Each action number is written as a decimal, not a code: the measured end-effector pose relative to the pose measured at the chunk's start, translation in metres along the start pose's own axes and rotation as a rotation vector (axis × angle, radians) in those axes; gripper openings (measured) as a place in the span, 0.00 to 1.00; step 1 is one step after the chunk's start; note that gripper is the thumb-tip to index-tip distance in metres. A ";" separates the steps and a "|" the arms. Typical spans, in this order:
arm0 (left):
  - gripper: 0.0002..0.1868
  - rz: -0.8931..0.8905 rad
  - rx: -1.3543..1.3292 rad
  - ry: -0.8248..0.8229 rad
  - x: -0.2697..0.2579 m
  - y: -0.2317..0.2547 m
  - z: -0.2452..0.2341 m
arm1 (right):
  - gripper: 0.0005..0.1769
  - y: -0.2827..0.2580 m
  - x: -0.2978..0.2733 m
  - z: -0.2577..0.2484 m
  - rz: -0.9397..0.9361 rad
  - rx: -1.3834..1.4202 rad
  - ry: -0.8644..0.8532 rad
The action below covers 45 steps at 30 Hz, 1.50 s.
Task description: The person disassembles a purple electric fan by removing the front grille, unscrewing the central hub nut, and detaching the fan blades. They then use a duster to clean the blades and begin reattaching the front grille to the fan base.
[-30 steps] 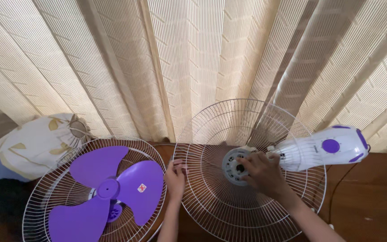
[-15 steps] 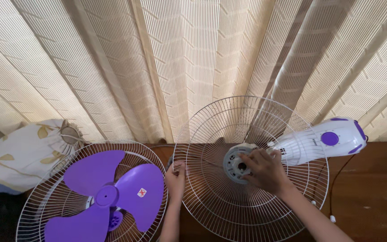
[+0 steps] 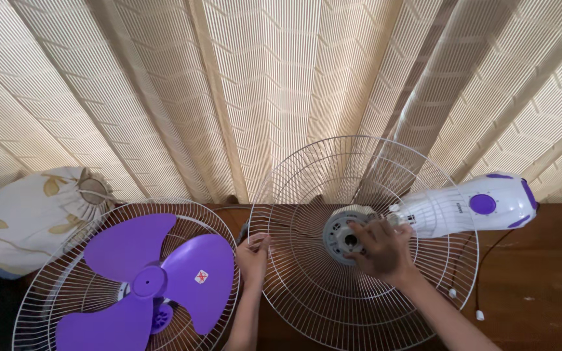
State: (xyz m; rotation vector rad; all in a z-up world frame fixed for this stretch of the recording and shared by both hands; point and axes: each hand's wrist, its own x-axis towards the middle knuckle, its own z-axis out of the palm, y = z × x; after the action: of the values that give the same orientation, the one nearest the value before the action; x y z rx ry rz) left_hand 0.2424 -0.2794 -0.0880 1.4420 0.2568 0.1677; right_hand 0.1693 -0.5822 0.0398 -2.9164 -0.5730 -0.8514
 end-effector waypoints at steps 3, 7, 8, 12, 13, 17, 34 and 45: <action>0.06 0.036 0.033 0.025 -0.004 0.000 0.002 | 0.45 -0.003 -0.004 0.006 0.059 -0.010 0.055; 0.06 0.055 -0.011 0.027 -0.010 0.004 0.003 | 0.44 -0.007 -0.014 0.015 0.098 -0.025 0.127; 0.06 0.043 0.025 0.039 -0.009 0.006 0.003 | 0.43 -0.006 -0.014 0.019 0.102 -0.030 0.154; 0.06 0.053 0.074 0.051 -0.010 0.009 0.004 | 0.41 -0.011 -0.024 0.031 0.146 -0.028 0.255; 0.06 0.062 0.054 0.043 -0.011 0.009 0.004 | 0.42 -0.013 -0.026 0.033 0.152 0.012 0.263; 0.07 0.047 0.015 0.054 -0.016 0.007 0.005 | 0.39 -0.023 -0.030 0.033 0.202 0.030 0.313; 0.08 0.094 -0.033 -0.016 -0.012 -0.001 0.001 | 0.35 -0.012 -0.013 0.013 0.017 0.012 0.232; 0.55 0.692 0.895 0.401 -0.085 0.079 0.027 | 0.41 -0.030 -0.011 0.005 0.255 0.075 0.299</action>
State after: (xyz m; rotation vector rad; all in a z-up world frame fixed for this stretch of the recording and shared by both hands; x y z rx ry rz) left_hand 0.1711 -0.3185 -0.0004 2.3455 0.1452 1.0117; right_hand 0.1525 -0.5572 0.0285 -2.6439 -0.2001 -1.1669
